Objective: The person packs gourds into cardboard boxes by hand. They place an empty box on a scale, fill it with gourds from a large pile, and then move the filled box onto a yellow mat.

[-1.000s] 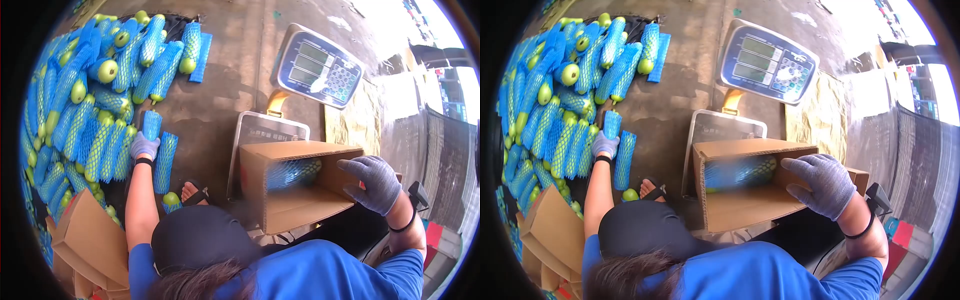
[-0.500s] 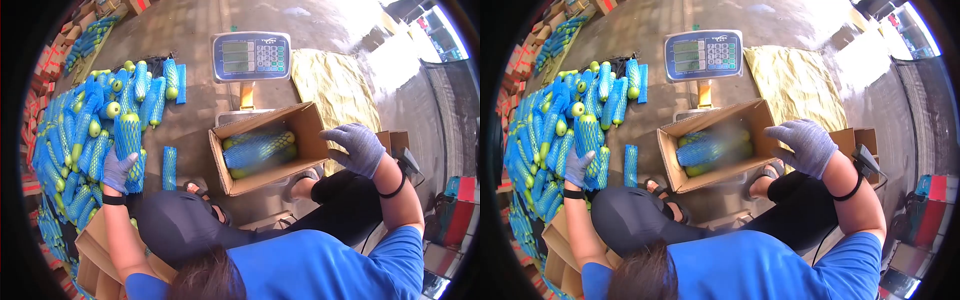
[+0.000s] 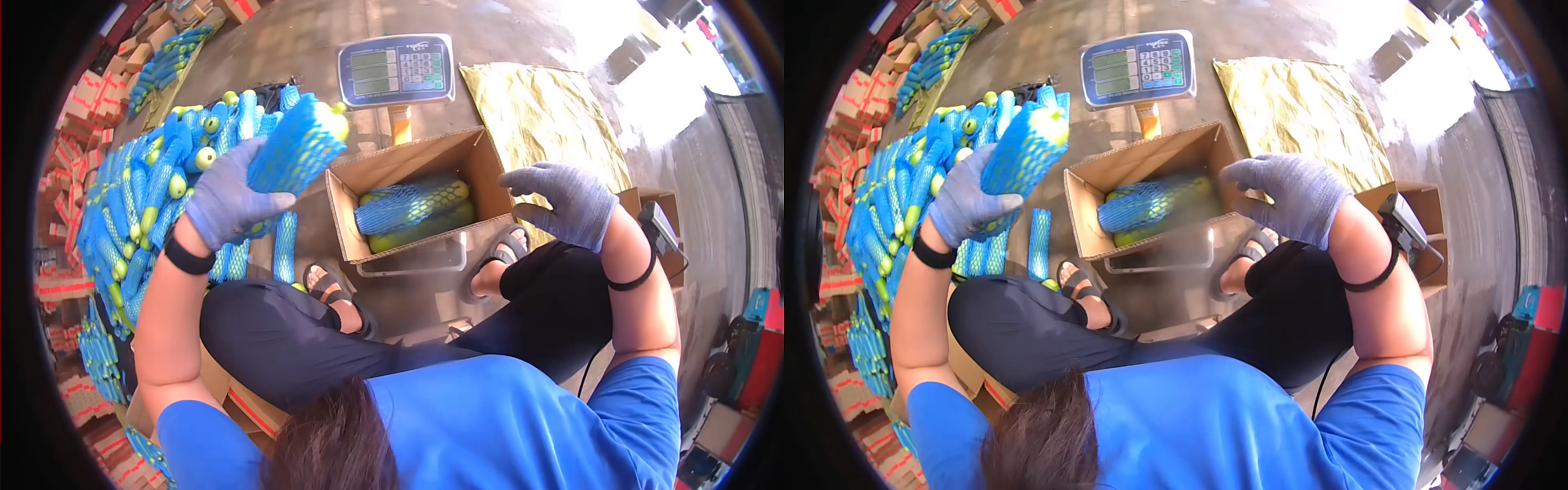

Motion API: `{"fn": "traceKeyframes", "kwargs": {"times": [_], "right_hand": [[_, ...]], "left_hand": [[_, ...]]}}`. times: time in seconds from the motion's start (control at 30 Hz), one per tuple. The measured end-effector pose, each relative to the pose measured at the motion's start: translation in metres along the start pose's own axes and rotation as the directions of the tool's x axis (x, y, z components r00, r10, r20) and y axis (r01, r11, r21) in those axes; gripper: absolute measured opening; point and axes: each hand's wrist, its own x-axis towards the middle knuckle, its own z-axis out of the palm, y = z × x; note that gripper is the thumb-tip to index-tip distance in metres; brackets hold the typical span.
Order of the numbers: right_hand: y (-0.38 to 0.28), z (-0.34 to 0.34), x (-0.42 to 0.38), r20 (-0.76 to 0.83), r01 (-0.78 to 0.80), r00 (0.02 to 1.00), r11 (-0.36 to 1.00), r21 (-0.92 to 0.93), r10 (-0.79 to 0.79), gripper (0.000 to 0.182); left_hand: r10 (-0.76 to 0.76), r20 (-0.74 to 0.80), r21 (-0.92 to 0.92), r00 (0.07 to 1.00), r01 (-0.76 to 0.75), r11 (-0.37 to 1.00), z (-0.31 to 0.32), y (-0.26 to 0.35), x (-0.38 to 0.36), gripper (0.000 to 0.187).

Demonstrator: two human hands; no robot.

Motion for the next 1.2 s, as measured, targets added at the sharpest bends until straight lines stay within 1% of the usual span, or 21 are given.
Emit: {"fn": "traceKeyframes", "kwargs": {"times": [0.03,0.1,0.17,0.2,0.23,0.3,0.37,0.43,0.47,0.5,0.53,0.6,0.63,0.73,0.93,1.0,1.03,1.1,1.13,1.17,1.2], "right_hand": [[-0.002,-0.002,0.001,0.008,0.03,1.0,1.0,-0.004,-0.03,0.035],[-0.002,-0.001,0.0,-0.016,0.069,0.998,0.997,0.034,-0.069,0.034],[0.001,0.005,-0.001,-0.045,0.125,0.992,0.99,0.067,-0.122,0.033],[0.001,0.004,-0.001,-0.028,0.105,0.994,0.993,0.045,-0.104,0.034],[-0.002,0.001,-0.001,-0.012,0.079,0.997,0.997,0.018,-0.079,0.035],[-0.003,0.001,0.0,-0.021,0.063,0.998,0.997,0.048,-0.062,0.036],[-0.004,0.001,0.006,-0.029,0.044,0.999,0.996,0.076,-0.042,0.038],[-0.003,0.005,0.014,-0.017,0.029,0.999,0.996,0.079,-0.027,0.038],[-0.006,0.008,0.019,-0.003,0.048,0.999,0.996,0.075,-0.048,0.038],[-0.008,0.01,0.024,0.023,0.007,1.0,0.998,0.062,-0.009,0.039],[-0.01,0.011,0.032,0.04,-0.035,0.999,0.998,0.046,0.033,0.039],[-0.014,0.016,0.045,0.051,-0.023,0.998,1.0,0.003,0.023,0.039],[-0.017,0.019,0.051,0.065,-0.018,0.998,0.999,-0.032,0.02,0.039],[-0.023,0.026,0.067,0.106,-0.033,0.994,0.998,-0.06,0.039,0.037],[-0.013,0.041,0.09,0.14,-0.085,0.986,0.993,-0.077,0.095,0.038],[-0.009,0.042,0.093,0.153,-0.077,0.984,0.989,-0.124,0.096,0.039],[-0.012,0.04,0.094,0.152,-0.109,0.98,0.986,-0.13,0.128,0.039],[-0.018,0.035,0.1,0.182,-0.029,0.982,0.994,-0.108,0.049,0.04],[-0.02,0.033,0.101,0.175,-0.063,0.981,0.992,-0.109,0.082,0.04],[-0.022,0.03,0.1,0.171,-0.005,0.985,0.995,-0.096,0.021,0.041],[-0.024,0.027,0.101,0.161,0.051,0.986,0.995,-0.087,-0.037,0.042]], "left_hand": [[0.018,0.013,0.233,1.0,-0.02,0.972,0.002,0.0,0.002,0.072],[-0.075,0.002,0.404,0.997,0.067,0.912,0.002,0.011,0.0,0.072],[-0.14,-0.057,0.439,0.989,0.151,0.886,-0.021,-0.024,0.0,0.072],[-0.134,-0.191,0.529,0.972,0.217,0.821,-0.034,-0.047,-0.004,0.072],[-0.234,-0.275,0.529,0.932,0.35,0.773,-0.047,-0.062,-0.007,0.072],[-0.314,-0.367,0.35,0.876,0.443,0.826,-0.078,-0.134,-0.025,0.07],[-0.486,-0.358,0.037,0.797,0.532,0.846,-0.083,-0.191,-0.05,0.068],[-0.58,-0.389,0.01,0.715,0.634,0.774,-0.065,-0.238,-0.07,0.07],[-0.592,-0.441,0.031,0.675,0.671,0.741,-0.058,-0.336,-0.084,0.08],[-0.629,-0.502,0.07,0.593,0.753,0.654,-0.037,-0.341,-0.09,0.09],[-0.738,-0.422,0.084,0.527,0.833,0.546,-0.027,-0.354,-0.095,0.098],[-0.796,-0.47,0.213,0.381,0.924,0.317,-0.005,-0.377,-0.099,0.1],[-0.806,-0.49,0.175,0.331,0.943,0.282,0.004,-0.382,-0.102,0.098],[-0.76,-0.574,0.198,0.305,0.952,0.233,0.018,-0.43,-0.11,0.087],[-0.778,-0.57,0.234,0.264,0.96,0.155,0.055,-0.442,-0.106,0.081],[-0.277,-0.854,0.398,0.441,0.895,0.2,0.077,-0.439,-0.099,0.074],[-0.153,-0.843,0.454,0.516,0.835,0.312,0.088,-0.441,-0.094,0.073],[-0.401,-0.64,0.496,0.655,0.751,0.436,0.102,-0.404,-0.07,0.074],[-0.562,-0.543,0.525,0.624,0.775,0.352,0.105,-0.388,-0.059,0.074],[-0.556,-0.52,0.546,0.648,0.753,0.367,0.112,-0.396,-0.056,0.074],[-0.606,-0.552,0.493,0.572,0.811,0.316,0.116,-0.415,-0.056,0.074]]}}
